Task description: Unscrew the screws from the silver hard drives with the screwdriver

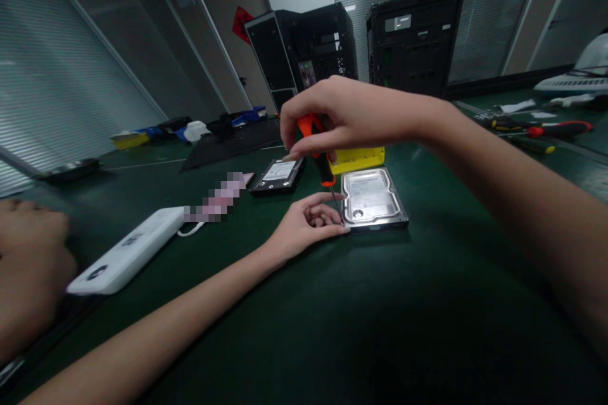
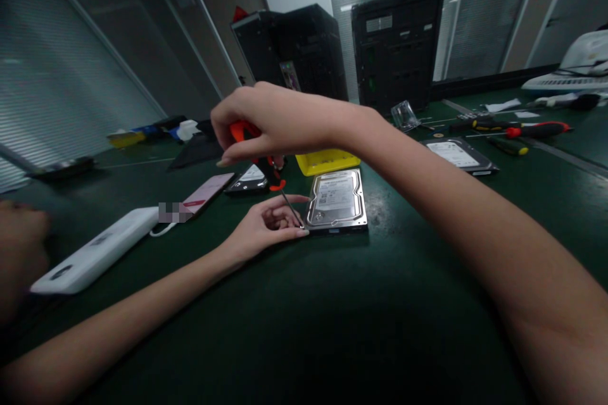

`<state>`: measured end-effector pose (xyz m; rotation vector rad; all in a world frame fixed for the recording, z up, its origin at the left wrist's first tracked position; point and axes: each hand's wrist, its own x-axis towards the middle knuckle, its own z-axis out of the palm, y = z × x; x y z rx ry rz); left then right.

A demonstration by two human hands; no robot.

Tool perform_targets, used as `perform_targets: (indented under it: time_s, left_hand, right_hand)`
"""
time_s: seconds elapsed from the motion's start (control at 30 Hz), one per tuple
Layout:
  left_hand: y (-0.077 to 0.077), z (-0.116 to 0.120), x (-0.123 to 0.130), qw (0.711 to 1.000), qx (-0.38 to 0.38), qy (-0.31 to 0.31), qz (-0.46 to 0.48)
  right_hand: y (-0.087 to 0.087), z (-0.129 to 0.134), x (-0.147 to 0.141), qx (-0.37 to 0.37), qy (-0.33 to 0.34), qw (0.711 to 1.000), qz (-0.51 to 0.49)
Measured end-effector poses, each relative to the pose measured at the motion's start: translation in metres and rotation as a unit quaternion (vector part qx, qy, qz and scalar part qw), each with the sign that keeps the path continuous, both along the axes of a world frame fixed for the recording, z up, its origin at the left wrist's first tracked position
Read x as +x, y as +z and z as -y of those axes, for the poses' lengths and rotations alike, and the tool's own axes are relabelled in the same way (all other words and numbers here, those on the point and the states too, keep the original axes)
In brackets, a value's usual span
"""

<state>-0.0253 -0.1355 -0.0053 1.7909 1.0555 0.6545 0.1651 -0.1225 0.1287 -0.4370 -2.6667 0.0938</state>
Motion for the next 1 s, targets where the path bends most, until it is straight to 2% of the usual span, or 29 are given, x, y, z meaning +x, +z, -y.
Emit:
perform_targets:
  time_s: [0.27,1.0]
  left_hand:
    - [-0.0021,-0.0013,-0.0002,1.0,0.012,-0.004,-0.004]
    - [-0.0005,-0.0008,0.0001,1.0,0.013,-0.017,-0.002]
  right_hand:
    - [-0.001,-0.0014,-0.001,0.007,0.023,1.0,-0.009]
    - [-0.0009,-0.0022,-0.0028,0.006,0.024,1.0,-0.004]
